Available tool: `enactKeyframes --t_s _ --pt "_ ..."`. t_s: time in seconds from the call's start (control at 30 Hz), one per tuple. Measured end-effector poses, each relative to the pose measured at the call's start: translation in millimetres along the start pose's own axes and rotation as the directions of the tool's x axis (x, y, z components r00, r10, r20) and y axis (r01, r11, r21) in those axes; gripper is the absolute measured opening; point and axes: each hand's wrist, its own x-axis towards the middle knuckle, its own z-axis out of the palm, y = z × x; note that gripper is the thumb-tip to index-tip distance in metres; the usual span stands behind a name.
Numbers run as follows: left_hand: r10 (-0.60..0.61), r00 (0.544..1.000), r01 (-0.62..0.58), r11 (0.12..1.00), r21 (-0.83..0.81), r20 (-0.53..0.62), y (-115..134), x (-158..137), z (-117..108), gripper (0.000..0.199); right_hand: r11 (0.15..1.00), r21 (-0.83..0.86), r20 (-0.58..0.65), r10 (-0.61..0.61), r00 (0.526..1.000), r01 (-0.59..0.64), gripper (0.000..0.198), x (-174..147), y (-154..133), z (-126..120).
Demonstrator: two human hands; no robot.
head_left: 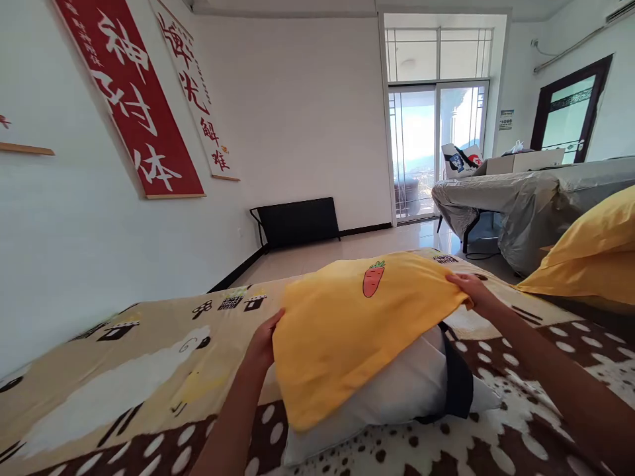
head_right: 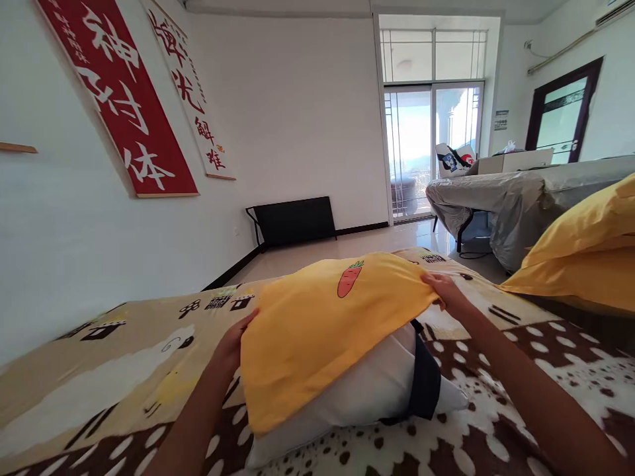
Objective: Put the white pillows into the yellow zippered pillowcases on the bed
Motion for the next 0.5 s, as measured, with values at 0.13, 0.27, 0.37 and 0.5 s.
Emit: enactKeyframes --t_s 0.13,0.27,0.37,0.5 --pt "-0.072 0.997 0.074 0.995 0.068 -0.027 -45.5 -11.7 -28.3 0.008 0.955 -0.234 0.123 0.217 0.968 -0.185 0.035 -41.9 64.0 -7.6" --pt "-0.063 0.998 0.063 0.988 0.143 -0.001 -40.0 -31.9 -32.4 0.017 0.912 -0.367 0.229 0.279 0.933 -0.183 0.041 -55.4 62.3 -26.9" --pt "-0.134 0.99 0.118 0.953 0.28 0.038 -44.8 -52.9 -22.7 0.036 0.907 -0.401 0.256 0.245 0.935 -0.128 0.042 -50.7 56.1 -29.9" --pt "-0.115 0.989 0.045 0.836 0.547 0.094 -66.8 -71.1 -4.3 0.042 0.882 -0.46 0.255 0.24 0.937 -0.101 0.04 -44.5 57.8 -1.9"
